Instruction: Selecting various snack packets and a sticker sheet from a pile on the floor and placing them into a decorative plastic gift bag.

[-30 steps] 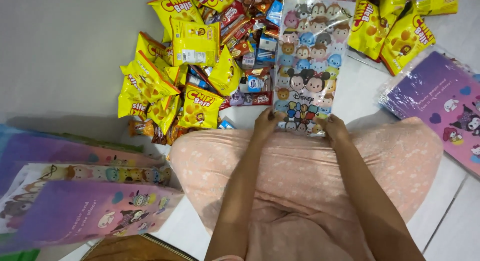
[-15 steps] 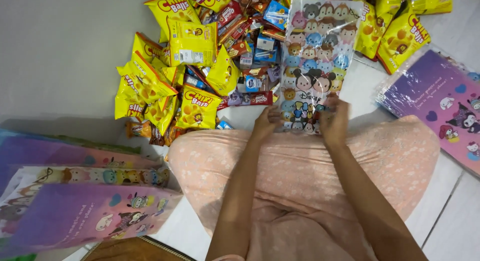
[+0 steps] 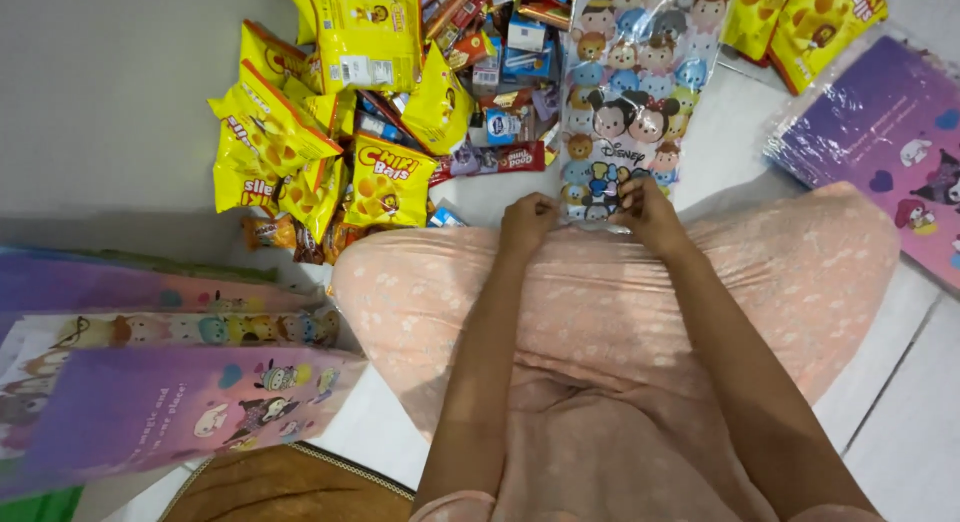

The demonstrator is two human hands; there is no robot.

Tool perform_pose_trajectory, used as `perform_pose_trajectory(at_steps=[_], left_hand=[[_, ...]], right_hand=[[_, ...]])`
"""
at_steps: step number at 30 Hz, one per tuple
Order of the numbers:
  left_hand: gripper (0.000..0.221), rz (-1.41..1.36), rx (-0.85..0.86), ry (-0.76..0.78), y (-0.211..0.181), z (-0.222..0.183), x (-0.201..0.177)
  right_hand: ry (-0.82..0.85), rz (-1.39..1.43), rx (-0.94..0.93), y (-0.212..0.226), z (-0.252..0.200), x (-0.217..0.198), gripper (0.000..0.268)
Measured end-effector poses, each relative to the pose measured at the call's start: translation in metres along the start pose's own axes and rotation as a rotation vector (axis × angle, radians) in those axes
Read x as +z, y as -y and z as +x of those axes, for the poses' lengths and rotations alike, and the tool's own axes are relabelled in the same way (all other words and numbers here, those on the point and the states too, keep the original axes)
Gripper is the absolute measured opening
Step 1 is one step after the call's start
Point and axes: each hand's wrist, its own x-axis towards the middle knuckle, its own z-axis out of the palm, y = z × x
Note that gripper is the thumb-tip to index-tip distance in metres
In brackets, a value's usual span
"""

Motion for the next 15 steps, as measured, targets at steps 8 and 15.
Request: perform_pose_trajectory(at_steps=[8,15], left_hand=[[0.029,0.058,-0.006,-0.014,0.026,0.021,0.010],[0.022,0.012,0.064,0.008,-0.021,-0.011,-0.004]], right_hand=[[0.118,0.075,0.021,-0.007,0.004,0.001,0.052],[-0.100,-0.465,-0.032,0.041,-0.010,0.010,0.050]])
